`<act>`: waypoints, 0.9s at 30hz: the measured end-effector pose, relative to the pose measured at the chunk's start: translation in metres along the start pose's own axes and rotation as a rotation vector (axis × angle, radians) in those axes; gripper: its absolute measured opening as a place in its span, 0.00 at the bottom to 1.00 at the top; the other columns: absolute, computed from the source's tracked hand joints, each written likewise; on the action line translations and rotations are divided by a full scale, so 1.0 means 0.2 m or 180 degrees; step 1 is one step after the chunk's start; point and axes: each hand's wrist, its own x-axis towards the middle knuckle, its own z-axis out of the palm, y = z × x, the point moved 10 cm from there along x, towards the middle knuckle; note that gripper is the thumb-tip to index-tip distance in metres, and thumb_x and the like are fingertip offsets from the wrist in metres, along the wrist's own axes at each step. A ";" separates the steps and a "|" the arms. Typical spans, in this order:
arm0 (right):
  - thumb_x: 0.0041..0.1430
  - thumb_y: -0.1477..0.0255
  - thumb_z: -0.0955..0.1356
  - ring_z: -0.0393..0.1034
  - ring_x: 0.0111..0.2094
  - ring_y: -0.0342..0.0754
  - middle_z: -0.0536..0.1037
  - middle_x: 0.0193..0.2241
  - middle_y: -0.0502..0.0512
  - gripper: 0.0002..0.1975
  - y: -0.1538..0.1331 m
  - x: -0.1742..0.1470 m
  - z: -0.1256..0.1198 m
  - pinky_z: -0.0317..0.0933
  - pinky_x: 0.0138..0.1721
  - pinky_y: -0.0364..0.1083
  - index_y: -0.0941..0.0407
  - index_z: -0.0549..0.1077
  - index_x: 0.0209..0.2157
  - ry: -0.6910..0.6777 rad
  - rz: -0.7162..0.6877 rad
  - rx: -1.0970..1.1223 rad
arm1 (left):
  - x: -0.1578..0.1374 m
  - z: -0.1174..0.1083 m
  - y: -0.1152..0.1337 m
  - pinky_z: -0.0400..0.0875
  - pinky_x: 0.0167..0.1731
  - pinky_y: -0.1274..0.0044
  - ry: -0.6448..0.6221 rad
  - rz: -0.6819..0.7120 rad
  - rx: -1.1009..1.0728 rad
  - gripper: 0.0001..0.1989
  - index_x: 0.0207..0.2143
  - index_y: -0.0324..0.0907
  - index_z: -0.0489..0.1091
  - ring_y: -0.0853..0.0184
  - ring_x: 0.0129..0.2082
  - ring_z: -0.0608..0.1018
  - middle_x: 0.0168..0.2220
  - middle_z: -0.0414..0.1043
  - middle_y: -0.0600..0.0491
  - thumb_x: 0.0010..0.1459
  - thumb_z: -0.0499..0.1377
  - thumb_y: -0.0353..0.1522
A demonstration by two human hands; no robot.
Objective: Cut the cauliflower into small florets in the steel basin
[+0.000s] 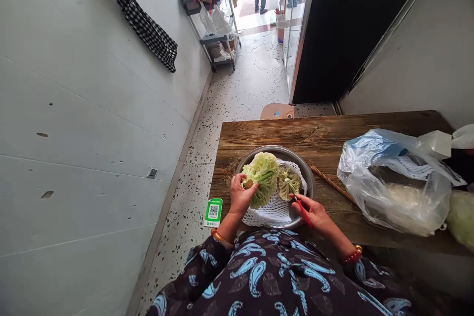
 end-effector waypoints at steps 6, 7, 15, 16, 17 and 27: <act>0.57 0.53 0.67 0.71 0.32 0.50 0.79 0.30 0.53 0.26 -0.06 -0.02 0.22 0.65 0.37 0.46 0.59 0.77 0.46 -0.0792 -0.0271 -0.0252 | -0.10 0.04 0.04 0.68 0.44 0.72 0.0024 0.0238 0.0209 0.15 0.34 0.43 0.67 0.64 0.39 0.73 0.36 0.68 0.54 0.42 0.67 0.29; 0.57 0.53 0.67 0.71 0.33 0.50 0.79 0.30 0.53 0.26 -0.05 -0.01 0.21 0.65 0.38 0.47 0.59 0.77 0.47 -0.0792 -0.0288 -0.0279 | -0.10 0.03 0.01 0.68 0.43 0.73 0.0067 0.0136 0.0136 0.15 0.34 0.43 0.68 0.65 0.39 0.73 0.36 0.69 0.54 0.41 0.67 0.30; 0.54 0.56 0.69 0.73 0.40 0.56 0.79 0.41 0.62 0.31 0.09 0.04 -0.15 0.65 0.46 0.52 0.61 0.71 0.55 0.0223 -0.0328 -0.0764 | -0.14 -0.14 -0.28 0.67 0.28 0.80 0.0740 -0.1319 -0.1387 0.25 0.36 0.41 0.64 0.74 0.25 0.71 0.31 0.68 0.58 0.38 0.70 0.40; 0.54 0.57 0.70 0.73 0.40 0.56 0.79 0.42 0.62 0.31 0.09 0.03 -0.14 0.65 0.47 0.52 0.60 0.71 0.55 0.0164 -0.0414 -0.0871 | -0.14 -0.18 -0.28 0.67 0.28 0.80 0.0840 -0.1372 -0.1532 0.27 0.37 0.41 0.64 0.74 0.25 0.71 0.32 0.68 0.58 0.37 0.70 0.40; 0.54 0.59 0.70 0.73 0.40 0.55 0.78 0.43 0.62 0.29 0.08 0.03 -0.10 0.65 0.47 0.51 0.59 0.70 0.55 0.0008 -0.0543 -0.0947 | -0.14 -0.22 -0.27 0.68 0.28 0.80 0.0932 -0.1396 -0.1647 0.28 0.37 0.41 0.64 0.74 0.25 0.71 0.32 0.68 0.58 0.36 0.71 0.40; 0.51 0.77 0.70 0.70 0.47 0.57 0.75 0.45 0.62 0.23 -0.08 0.13 0.51 0.63 0.50 0.54 0.56 0.69 0.51 -0.0711 -0.1797 -0.1959 | -0.14 -0.49 -0.08 0.72 0.29 0.79 0.1434 -0.1239 -0.2116 0.30 0.37 0.42 0.64 0.73 0.27 0.74 0.32 0.70 0.58 0.32 0.74 0.36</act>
